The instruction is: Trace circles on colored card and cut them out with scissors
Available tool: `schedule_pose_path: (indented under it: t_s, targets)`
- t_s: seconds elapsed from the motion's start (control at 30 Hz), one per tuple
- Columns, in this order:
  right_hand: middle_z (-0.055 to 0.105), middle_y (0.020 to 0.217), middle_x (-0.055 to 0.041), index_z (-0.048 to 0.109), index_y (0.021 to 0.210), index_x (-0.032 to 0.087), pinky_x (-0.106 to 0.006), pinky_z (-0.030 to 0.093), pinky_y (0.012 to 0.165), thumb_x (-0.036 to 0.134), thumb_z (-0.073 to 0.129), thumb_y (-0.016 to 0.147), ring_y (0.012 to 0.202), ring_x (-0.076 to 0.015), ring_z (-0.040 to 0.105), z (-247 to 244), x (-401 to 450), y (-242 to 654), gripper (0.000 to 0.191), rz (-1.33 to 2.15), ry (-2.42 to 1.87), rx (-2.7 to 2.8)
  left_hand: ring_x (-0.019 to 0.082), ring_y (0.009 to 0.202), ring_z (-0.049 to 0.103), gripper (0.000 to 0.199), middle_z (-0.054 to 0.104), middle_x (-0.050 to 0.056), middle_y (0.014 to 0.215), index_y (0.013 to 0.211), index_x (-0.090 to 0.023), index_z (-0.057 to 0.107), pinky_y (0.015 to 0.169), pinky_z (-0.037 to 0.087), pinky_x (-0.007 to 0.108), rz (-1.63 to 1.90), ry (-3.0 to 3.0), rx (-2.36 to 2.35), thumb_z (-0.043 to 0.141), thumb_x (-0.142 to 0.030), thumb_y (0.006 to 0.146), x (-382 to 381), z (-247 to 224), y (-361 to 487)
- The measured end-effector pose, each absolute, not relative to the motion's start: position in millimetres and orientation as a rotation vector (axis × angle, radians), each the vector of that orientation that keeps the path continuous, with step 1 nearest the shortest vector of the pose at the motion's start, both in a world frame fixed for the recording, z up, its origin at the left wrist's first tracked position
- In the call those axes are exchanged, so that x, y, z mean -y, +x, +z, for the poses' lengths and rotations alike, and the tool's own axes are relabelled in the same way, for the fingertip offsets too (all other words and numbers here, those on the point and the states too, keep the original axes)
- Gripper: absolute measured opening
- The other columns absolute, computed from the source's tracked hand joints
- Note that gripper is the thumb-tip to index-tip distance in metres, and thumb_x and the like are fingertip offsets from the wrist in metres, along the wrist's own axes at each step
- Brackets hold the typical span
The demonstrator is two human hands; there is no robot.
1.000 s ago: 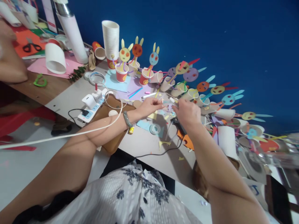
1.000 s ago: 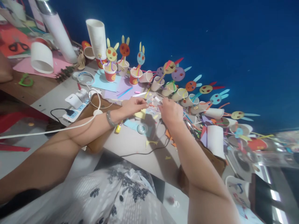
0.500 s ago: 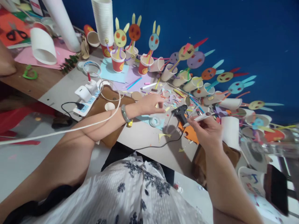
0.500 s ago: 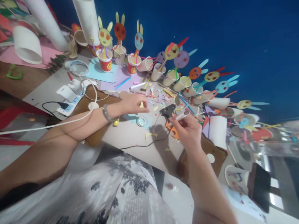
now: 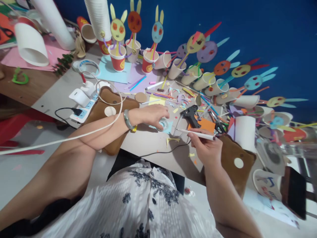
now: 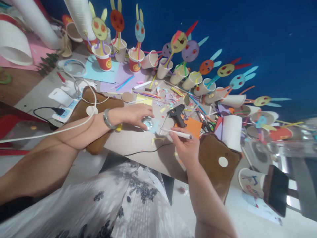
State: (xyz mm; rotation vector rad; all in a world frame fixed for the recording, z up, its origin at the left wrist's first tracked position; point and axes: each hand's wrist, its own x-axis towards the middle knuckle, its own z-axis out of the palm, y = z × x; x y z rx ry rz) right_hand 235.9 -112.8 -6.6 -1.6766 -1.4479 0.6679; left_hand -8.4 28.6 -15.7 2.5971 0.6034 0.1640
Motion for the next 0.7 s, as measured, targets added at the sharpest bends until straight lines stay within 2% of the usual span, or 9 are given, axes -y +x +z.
schedule_pose_path:
  t_s: [0.27,0.5,0.7]
  targets:
    - [0.071,0.072,-0.0038,0.075,0.092,0.017,-0.027,0.045,0.050,0.039,0.072,0.085,0.055,-0.0143,0.058,-20,110,235,0.023,0.604,-1.720,1.446,0.023,0.089,0.059,0.025,0.066,0.010,0.099,0.093,-0.014,0.071,0.077,0.038,0.032,0.117,2.639,-0.637,0.071,-0.036,0.080,-20,-8,-8]
    - [0.073,0.075,-0.0043,0.069,0.090,0.019,-0.026,0.045,0.050,0.039,0.070,0.085,0.057,-0.0145,0.059,-33,104,232,0.021,0.705,-1.671,1.346,0.024,0.092,0.060,0.026,0.066,0.011,0.103,0.094,-0.014,0.073,0.077,0.039,0.034,0.060,2.667,-0.661,0.068,-0.037,0.083,-19,-9,-6]
    - [0.075,0.078,-0.0049,0.070,0.095,0.019,-0.025,0.047,0.051,0.044,0.070,0.087,0.059,-0.0148,0.061,-44,102,228,0.026,0.825,-1.608,1.308,0.022,0.088,0.059,0.025,0.063,0.009,0.098,0.094,-0.015,0.074,0.074,0.037,0.033,0.065,2.635,-0.689,0.069,-0.036,0.082,-17,-8,-7]
